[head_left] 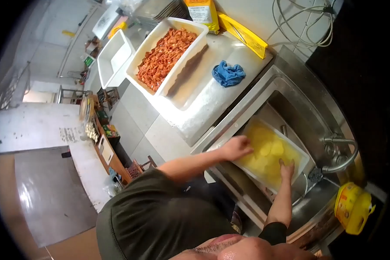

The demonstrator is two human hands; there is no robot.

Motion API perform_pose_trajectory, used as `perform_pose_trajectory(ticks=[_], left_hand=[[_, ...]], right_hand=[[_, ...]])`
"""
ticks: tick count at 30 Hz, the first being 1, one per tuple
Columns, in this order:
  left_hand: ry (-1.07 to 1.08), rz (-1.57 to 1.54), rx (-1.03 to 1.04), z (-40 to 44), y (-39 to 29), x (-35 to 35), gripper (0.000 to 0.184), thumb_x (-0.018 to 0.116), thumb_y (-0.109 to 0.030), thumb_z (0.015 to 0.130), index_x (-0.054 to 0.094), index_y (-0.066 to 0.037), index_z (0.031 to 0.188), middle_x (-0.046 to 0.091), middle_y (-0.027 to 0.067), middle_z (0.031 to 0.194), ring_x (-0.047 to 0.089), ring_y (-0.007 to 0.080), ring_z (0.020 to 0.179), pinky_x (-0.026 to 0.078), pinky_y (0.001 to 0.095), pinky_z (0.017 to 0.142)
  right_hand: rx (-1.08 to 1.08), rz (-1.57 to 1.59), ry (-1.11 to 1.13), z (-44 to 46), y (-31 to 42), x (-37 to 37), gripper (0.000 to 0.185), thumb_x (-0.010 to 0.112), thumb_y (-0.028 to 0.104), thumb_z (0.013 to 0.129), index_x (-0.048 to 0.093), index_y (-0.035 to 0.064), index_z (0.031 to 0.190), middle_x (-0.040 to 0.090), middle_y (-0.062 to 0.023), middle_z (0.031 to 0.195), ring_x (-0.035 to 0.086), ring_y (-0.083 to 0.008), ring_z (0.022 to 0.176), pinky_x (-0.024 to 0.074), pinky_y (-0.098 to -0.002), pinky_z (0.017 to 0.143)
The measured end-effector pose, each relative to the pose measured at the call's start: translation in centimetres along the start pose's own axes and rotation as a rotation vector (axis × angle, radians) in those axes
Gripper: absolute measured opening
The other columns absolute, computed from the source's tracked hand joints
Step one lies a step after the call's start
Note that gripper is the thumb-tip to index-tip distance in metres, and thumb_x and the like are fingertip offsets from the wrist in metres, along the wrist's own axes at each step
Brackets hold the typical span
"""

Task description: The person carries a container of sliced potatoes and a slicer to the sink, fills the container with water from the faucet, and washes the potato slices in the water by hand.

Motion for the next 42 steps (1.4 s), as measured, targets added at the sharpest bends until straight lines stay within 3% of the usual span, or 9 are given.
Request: perform_pose_trajectory(ticks=[3,9,11,14,18,22,33,36,42], left_hand=[[-0.182,0.168,-0.133,7.7,9.2,10.1,0.059,0.063,-0.047,0.087,0.059,0.002,0.119,0.063,0.0259,0.111,0.062,0.0374,0.104,0.049,0.0448,0.090],[0.189,-0.004,-0.335,17.5,17.1,19.3,0.072,0.061,-0.052,0.086,0.048,-0.002,0.137,0.053,0.0215,0.135,0.051,0.0361,0.123,0.040,0.0424,0.105],[0.029,-0.529,-0.465,19.0,18.3,20.7,0.075,0.064,-0.050,0.084,0.046,-0.005,0.141,0.049,0.0183,0.141,0.045,0.0335,0.131,0.034,0.0400,0.111],[-0.126,-0.105,-0.389,17.5,14.4,16.7,0.078,0.068,-0.046,0.081,0.043,-0.007,0.144,0.046,0.0147,0.144,0.038,0.0293,0.136,0.026,0.0362,0.115],[0.007,-0.382,-0.192,17.7,13.5,16.0,0.055,0.067,-0.035,0.087,0.055,-0.003,0.130,0.056,0.0113,0.129,0.051,0.0229,0.118,0.039,0.0346,0.102],[0.117,-0.877,-0.172,15.3,12.1,16.3,0.041,0.068,-0.027,0.090,0.063,0.002,0.120,0.065,0.0095,0.113,0.062,0.0192,0.104,0.050,0.0342,0.089],[0.022,0.331,-0.020,13.3,9.9,10.7,0.058,0.069,-0.030,0.085,0.053,0.002,0.130,0.058,0.0244,0.127,0.053,0.0338,0.123,0.042,0.0394,0.102],[-0.475,0.392,0.177,12.9,8.6,10.3,0.063,0.072,-0.026,0.083,0.048,0.001,0.134,0.057,0.0230,0.127,0.047,0.0356,0.129,0.039,0.0420,0.107],[-0.134,-0.099,-0.152,20.5,16.8,14.5,0.084,0.077,-0.028,0.076,0.036,0.003,0.142,0.041,0.0243,0.143,0.039,0.0340,0.135,0.032,0.0389,0.112]], right_hand=[[-0.025,0.377,-0.022,4.4,-1.5,2.7,0.081,0.076,0.042,0.078,0.046,-0.0052,0.136,0.048,-0.0294,0.137,0.045,-0.0414,0.128,0.0336,-0.0443,0.109],[-0.051,-0.130,0.004,6.3,2.0,4.7,0.085,0.073,0.057,0.076,0.051,-0.0031,0.132,0.049,-0.0268,0.137,0.038,-0.0443,0.131,0.0288,-0.0497,0.111],[-0.209,-0.104,0.075,6.2,3.7,6.2,0.084,0.075,0.055,0.075,0.052,-0.0030,0.132,0.050,-0.0258,0.137,0.041,-0.0433,0.129,0.0309,-0.0480,0.111],[-0.205,0.217,0.367,5.7,4.7,10.0,0.083,0.079,0.050,0.072,0.053,-0.0028,0.131,0.051,-0.0241,0.136,0.047,-0.0400,0.126,0.0357,-0.0443,0.109],[-0.023,0.570,0.509,5.2,4.3,13.1,0.042,0.077,0.016,0.080,0.063,0.0003,0.117,0.067,-0.0071,0.110,0.063,-0.0182,0.098,0.0511,-0.0336,0.085],[-0.056,0.502,0.527,1.9,6.1,6.9,0.035,0.075,0.018,0.081,0.066,-0.0006,0.109,0.070,-0.0086,0.100,0.064,-0.0173,0.092,0.0511,-0.0330,0.082],[-0.359,-0.028,0.023,3.7,4.0,0.3,0.043,0.070,0.030,0.085,0.062,-0.0004,0.114,0.063,-0.0234,0.117,0.059,-0.0393,0.110,0.0474,-0.0442,0.094],[-0.388,0.035,0.109,5.1,7.2,2.9,0.055,0.070,0.036,0.084,0.057,-0.0012,0.123,0.059,-0.0247,0.124,0.055,-0.0394,0.118,0.0444,-0.0452,0.099],[-0.118,0.071,0.311,6.6,7.4,10.7,0.063,0.066,0.043,0.085,0.054,-0.0051,0.124,0.058,-0.0279,0.124,0.055,-0.0408,0.118,0.0443,-0.0436,0.099]])
Point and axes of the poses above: each hand's wrist, its own z-axis towards the middle knuckle, its own x-axis out of the palm, y = z × x, the point moved 6 cm from there along z, towards the middle knuckle
